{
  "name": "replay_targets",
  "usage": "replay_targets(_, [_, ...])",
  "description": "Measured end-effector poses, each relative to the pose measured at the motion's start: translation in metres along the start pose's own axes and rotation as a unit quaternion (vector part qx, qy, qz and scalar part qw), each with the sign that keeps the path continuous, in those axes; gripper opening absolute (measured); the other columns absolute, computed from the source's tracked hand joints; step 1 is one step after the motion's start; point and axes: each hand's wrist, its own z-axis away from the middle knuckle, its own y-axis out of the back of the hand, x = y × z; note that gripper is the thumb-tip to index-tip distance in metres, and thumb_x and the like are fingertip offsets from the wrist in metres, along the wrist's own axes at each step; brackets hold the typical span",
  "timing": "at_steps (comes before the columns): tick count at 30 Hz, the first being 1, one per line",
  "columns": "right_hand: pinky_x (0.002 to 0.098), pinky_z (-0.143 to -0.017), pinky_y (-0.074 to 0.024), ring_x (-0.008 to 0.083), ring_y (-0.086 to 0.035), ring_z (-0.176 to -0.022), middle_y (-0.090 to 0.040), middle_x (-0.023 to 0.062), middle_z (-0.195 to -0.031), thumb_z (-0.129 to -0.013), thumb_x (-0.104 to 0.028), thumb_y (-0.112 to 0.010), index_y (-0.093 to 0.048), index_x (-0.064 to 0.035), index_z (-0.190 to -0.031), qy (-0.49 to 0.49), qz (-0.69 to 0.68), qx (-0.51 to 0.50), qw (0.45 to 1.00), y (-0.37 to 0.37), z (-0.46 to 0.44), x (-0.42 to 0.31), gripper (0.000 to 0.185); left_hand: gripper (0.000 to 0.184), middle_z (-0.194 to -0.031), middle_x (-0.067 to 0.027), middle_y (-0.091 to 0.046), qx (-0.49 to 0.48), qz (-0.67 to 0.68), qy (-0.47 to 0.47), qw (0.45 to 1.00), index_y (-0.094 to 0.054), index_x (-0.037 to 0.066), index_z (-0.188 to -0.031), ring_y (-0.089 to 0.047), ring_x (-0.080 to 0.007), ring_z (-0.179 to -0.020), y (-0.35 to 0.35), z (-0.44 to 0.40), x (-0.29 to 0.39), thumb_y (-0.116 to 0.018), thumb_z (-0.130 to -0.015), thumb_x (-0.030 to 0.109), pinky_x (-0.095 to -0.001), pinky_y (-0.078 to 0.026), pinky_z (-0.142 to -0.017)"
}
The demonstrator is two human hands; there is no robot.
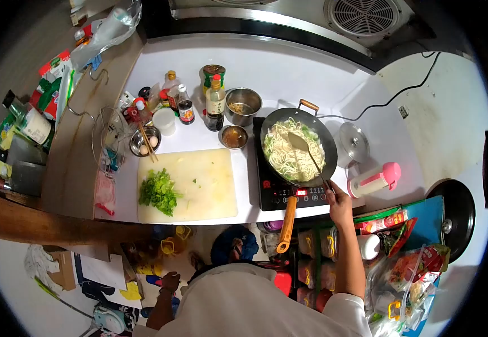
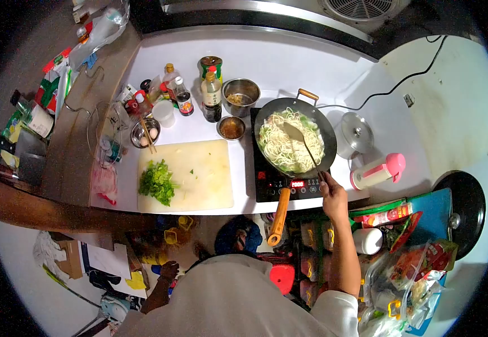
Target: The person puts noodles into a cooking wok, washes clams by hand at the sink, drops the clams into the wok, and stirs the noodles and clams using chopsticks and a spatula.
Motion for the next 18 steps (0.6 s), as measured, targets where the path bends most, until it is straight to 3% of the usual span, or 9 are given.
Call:
replay_targets(2, [0.0245,-0.065,-0.0443,0.0088,-0.049,-0.070,-0.061,0.0036,-0.081,-0.096,-0.014,-0.054,-0.055,0.0043,-0.130,-0.054,-0.032,0.007,0.998,0.008,0.012,-0.023,0.038,0.037,-0.102,-0.0126,-0.071,-0.011,0.002,0.021,1.000,-0.065,0.009,-0.115,-0.068,-0.0270,-0.097,0.000,-0.007,-0.013,-0.060,-0.086,0.031,-0.0383,-0.053,-0.088])
replay_targets(5, [0.0218,-0.061,-0.0381,0.0069,-0.045,-0.068,-0.056,-0.0011,-0.082,-0.098,-0.011,-0.051,-0.045,0.0045,-0.138,-0.075,-0.160,0.071,0.982,0.005,0.023,-0.024,0.043,0.032,-0.114,-0.0097,-0.067,-0.016,-0.112,-0.192,0.975,-0.065,0.015,-0.114,-0.065,-0.0287,-0.102,-0.003,-0.005,-0.028,-0.060,-0.085,0.027,-0.0401,-0.052,-0.091])
replay_targets(7, [0.0218,-0.056,-0.0341,0.0051,-0.040,-0.065,-0.049,-0.0039,-0.077,-0.098,-0.012,-0.050,-0.042,0.0042,-0.140,0.005,-0.080,0.098,0.992,-0.005,0.020,0.005,0.046,0.031,-0.119,-0.0073,-0.064,-0.001,-0.471,-0.280,0.837,-0.065,0.019,-0.113,-0.064,-0.0301,-0.104,0.000,0.016,0.010,-0.060,-0.084,0.027,-0.0419,-0.052,-0.091])
replay_targets(8, [0.0214,-0.055,-0.0331,0.0048,-0.039,-0.065,-0.047,-0.0042,-0.077,-0.099,-0.012,-0.049,-0.042,0.0046,-0.140,0.041,-0.034,0.113,0.992,-0.008,0.018,0.018,0.046,0.033,-0.116,-0.0091,-0.066,-0.024,-0.340,-0.184,0.922,-0.065,0.015,-0.114,-0.064,-0.0286,-0.102,-0.007,0.005,-0.002,-0.059,-0.086,0.030,-0.0398,-0.052,-0.090])
replay_targets(9, [0.0213,-0.055,-0.0342,0.0051,-0.040,-0.065,-0.051,-0.0030,-0.079,-0.099,-0.013,-0.049,-0.042,0.0051,-0.140,-0.066,-0.151,0.077,0.983,-0.005,0.022,0.008,0.045,0.033,-0.116,-0.0091,-0.066,-0.020,-0.337,-0.180,0.924,-0.065,0.015,-0.114,-0.064,-0.0286,-0.102,-0.006,0.009,0.002,-0.059,-0.086,0.030,-0.0398,-0.052,-0.090])
replay_targets(12, [0.0218,-0.056,-0.0344,0.0061,-0.040,-0.065,-0.049,-0.0027,-0.077,-0.099,-0.015,-0.050,-0.047,0.0059,-0.136,0.095,-0.015,0.204,0.974,-0.016,0.024,0.011,0.043,0.043,-0.107,-0.0132,-0.068,-0.019,-0.325,-0.183,0.928,-0.062,0.006,-0.119,-0.065,-0.0258,-0.100,0.001,0.030,0.050,-0.056,-0.090,0.036,-0.0367,-0.051,-0.086])
replay_targets(15, [0.0215,-0.056,-0.0338,0.0067,-0.038,-0.065,-0.054,-0.0008,-0.082,-0.098,-0.015,-0.052,-0.045,0.0053,-0.138,-0.007,-0.081,0.154,0.985,-0.023,0.030,-0.008,0.045,0.043,-0.104,-0.0124,-0.069,0.023,-0.109,-0.116,0.987,-0.062,0.005,-0.120,-0.065,-0.0259,-0.097,-0.009,0.003,0.008,-0.056,-0.090,0.036,-0.0377,-0.052,-0.085])
replay_targets(16, [0.0213,-0.056,-0.0329,0.0065,-0.036,-0.064,-0.055,-0.0008,-0.083,-0.098,-0.014,-0.052,-0.045,0.0053,-0.138,0.024,-0.093,0.173,0.980,-0.033,0.034,-0.020,0.045,0.039,-0.108,-0.0116,-0.068,0.002,-0.242,-0.169,0.955,-0.062,0.009,-0.121,-0.065,-0.0269,-0.099,0.002,0.030,0.042,-0.056,-0.090,0.032,-0.0381,-0.052,-0.086])
replay_targets(18, [0.0215,-0.059,-0.0368,0.0069,-0.042,-0.070,-0.057,0.0007,-0.091,-0.099,-0.012,-0.050,-0.042,0.0024,-0.141,0.081,-0.118,0.173,0.975,-0.059,0.044,-0.038,0.045,0.036,-0.115,-0.0114,-0.065,-0.001,-0.111,-0.074,0.991,-0.062,0.014,-0.122,-0.063,-0.0275,-0.103,0.003,0.029,0.045,-0.056,-0.090,0.030,-0.0385,-0.052,-0.087])
